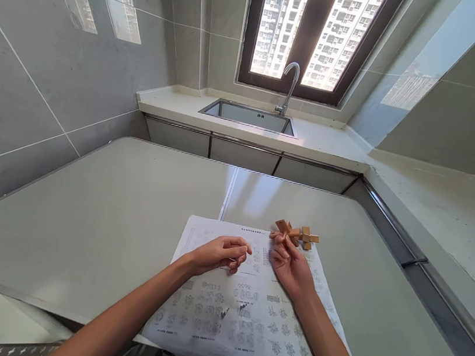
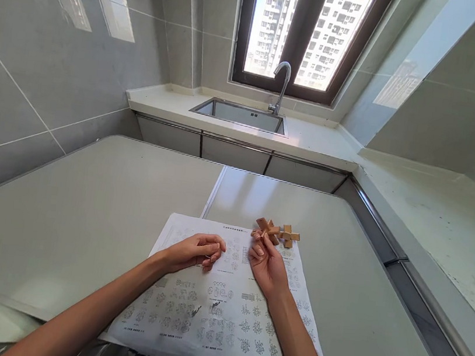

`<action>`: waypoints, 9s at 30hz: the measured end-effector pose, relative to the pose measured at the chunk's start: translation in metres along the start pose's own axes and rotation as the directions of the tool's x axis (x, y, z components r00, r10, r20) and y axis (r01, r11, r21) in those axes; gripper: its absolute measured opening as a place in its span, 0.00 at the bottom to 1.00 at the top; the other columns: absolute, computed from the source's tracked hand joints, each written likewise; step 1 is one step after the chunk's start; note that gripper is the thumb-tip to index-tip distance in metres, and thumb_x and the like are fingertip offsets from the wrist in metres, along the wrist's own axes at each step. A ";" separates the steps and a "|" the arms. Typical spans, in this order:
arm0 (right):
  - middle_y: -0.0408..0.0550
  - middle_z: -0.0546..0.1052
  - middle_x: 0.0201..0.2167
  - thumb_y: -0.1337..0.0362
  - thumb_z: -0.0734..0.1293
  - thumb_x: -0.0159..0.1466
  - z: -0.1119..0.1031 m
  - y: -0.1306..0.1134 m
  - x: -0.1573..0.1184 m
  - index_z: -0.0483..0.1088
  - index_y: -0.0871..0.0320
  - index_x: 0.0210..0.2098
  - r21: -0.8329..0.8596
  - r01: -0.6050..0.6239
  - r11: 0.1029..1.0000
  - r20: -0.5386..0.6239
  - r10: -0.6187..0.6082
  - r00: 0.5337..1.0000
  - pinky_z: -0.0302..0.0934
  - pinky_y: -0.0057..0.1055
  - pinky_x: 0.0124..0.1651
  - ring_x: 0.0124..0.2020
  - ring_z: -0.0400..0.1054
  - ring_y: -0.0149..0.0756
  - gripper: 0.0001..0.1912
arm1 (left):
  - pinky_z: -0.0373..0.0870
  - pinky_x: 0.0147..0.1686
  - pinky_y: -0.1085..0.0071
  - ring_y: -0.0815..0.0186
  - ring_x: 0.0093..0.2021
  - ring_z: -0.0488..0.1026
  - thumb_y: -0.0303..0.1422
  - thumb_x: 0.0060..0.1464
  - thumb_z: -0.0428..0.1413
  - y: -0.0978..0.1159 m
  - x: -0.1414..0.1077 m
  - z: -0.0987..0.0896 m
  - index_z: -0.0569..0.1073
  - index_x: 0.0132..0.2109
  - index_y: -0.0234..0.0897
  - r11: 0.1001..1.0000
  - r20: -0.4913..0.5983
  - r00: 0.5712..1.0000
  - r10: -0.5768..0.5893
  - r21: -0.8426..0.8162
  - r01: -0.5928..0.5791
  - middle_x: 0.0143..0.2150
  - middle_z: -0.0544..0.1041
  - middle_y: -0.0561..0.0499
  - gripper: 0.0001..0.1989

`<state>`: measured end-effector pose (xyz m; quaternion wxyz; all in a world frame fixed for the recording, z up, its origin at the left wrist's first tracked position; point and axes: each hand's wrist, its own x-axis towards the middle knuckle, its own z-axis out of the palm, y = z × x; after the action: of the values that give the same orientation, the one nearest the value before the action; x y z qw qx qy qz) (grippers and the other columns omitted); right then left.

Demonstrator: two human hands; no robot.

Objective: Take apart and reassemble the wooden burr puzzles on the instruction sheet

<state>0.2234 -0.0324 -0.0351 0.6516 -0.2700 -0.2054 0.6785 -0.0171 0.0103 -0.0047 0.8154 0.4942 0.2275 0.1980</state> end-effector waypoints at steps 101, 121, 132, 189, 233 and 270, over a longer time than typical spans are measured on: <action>0.42 0.74 0.29 0.57 0.80 0.59 0.025 0.005 -0.006 0.74 0.57 0.35 -0.284 -0.088 0.955 0.067 0.112 0.991 0.54 0.26 0.26 0.24 0.61 0.26 0.15 | 0.59 0.29 0.72 0.72 0.27 0.58 0.35 0.57 0.67 0.015 0.006 -0.007 0.76 0.43 0.33 0.974 -0.226 0.970 0.089 -0.185 -0.132 0.29 0.63 0.56 0.12; 0.42 0.74 0.30 0.58 0.79 0.60 0.026 0.006 -0.002 0.75 0.57 0.35 -0.265 -0.117 0.957 0.082 0.143 0.986 0.55 0.26 0.27 0.24 0.62 0.26 0.13 | 0.58 0.29 0.72 0.71 0.27 0.57 0.35 0.58 0.66 0.017 0.008 -0.011 0.76 0.43 0.32 0.974 -0.245 0.964 0.106 -0.168 -0.150 0.28 0.62 0.55 0.11; 0.34 0.58 0.17 0.46 0.74 0.65 0.026 0.007 0.000 0.69 0.55 0.29 -0.110 -0.010 0.994 0.008 0.011 1.000 0.42 0.25 0.19 0.16 0.45 0.23 0.21 | 0.58 0.28 0.71 0.72 0.27 0.57 0.34 0.58 0.66 0.017 0.007 -0.011 0.77 0.43 0.33 0.974 -0.245 0.964 0.106 -0.170 -0.150 0.29 0.63 0.55 0.10; 0.31 0.60 0.14 0.58 0.64 0.72 -0.032 -0.022 0.004 0.74 0.57 0.48 0.388 0.116 0.914 -0.080 -0.092 0.993 0.51 0.23 0.13 0.12 0.52 0.26 0.12 | 0.57 0.28 0.71 0.71 0.27 0.57 0.36 0.56 0.67 0.016 0.006 -0.010 0.76 0.43 0.33 0.975 -0.248 0.962 0.118 -0.154 -0.159 0.29 0.63 0.55 0.12; 0.29 0.58 0.15 0.66 0.60 0.76 -0.042 -0.025 0.014 0.66 0.55 0.38 0.421 0.123 0.899 -0.138 -0.071 0.988 0.54 0.19 0.15 0.12 0.54 0.23 0.09 | 0.58 0.29 0.71 0.72 0.27 0.58 0.35 0.57 0.67 0.014 0.005 -0.011 0.76 0.42 0.33 0.977 -0.240 0.964 0.117 -0.147 -0.155 0.29 0.63 0.55 0.12; 0.35 0.60 0.21 0.59 0.65 0.72 0.023 0.017 -0.022 0.66 0.55 0.32 -0.888 0.428 0.167 0.333 -0.409 0.850 0.49 0.28 0.26 0.21 0.52 0.28 0.12 | 0.69 0.40 0.69 0.64 0.41 0.72 0.38 0.61 0.65 0.006 0.004 -0.010 0.76 0.53 0.36 0.983 -0.210 0.961 0.182 0.006 -0.185 0.44 0.75 0.45 0.16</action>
<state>0.1958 -0.0533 -0.0264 0.5242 -0.5250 -0.6327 0.2221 -0.0202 0.0221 -0.0040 0.7682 0.4840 0.2642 0.3253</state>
